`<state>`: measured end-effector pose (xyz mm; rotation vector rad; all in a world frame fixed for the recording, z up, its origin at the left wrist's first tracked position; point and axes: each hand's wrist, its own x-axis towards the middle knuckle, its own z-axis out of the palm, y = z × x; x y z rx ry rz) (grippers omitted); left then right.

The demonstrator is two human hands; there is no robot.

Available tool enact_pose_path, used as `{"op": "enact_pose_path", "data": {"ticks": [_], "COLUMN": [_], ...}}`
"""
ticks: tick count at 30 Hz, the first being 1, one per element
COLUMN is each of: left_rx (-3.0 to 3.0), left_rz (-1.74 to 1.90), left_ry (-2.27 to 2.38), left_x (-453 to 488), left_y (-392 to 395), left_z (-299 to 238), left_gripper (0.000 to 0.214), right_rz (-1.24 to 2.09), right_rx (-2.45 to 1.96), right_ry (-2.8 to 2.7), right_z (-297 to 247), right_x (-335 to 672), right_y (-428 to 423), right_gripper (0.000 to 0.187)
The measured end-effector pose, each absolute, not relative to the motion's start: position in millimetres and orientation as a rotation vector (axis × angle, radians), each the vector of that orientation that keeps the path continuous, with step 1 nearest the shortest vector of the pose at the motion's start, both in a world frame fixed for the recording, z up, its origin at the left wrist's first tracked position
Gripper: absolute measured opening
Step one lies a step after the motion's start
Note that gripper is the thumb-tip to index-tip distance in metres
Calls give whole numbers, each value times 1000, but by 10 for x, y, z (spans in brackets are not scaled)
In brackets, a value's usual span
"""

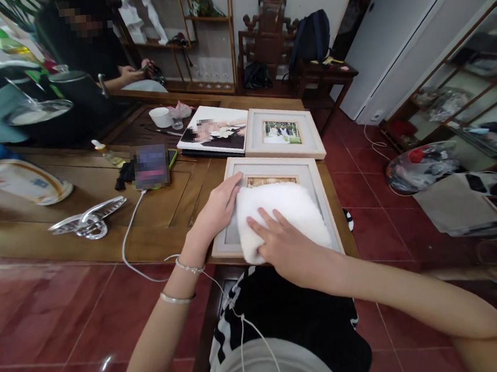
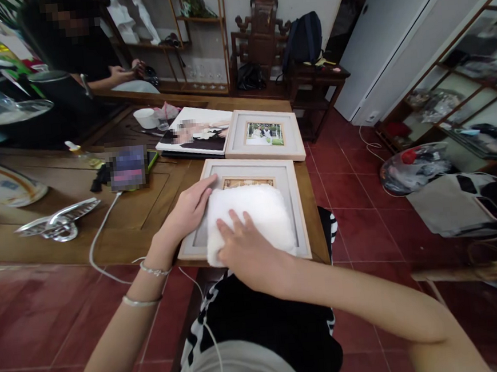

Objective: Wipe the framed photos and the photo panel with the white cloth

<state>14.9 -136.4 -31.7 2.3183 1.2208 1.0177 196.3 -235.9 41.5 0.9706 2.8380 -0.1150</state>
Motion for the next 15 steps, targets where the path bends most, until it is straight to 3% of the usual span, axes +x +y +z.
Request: {"op": "enact_pose_path", "data": {"ticks": [9, 15], "left_rx": [2349, 2385], "left_rz": [984, 909], "left_ry": [1202, 1198], "left_x": [162, 185], "left_y": [-1361, -1391], "left_z": [-314, -277], "left_gripper": [38, 35], "right_rz": [-183, -236], "right_rx": [1278, 1536], "right_ry": [2577, 2680], "right_z": [549, 764], "right_x": [2776, 3038], "right_y": [-2560, -2250], "right_gripper": [34, 42]}}
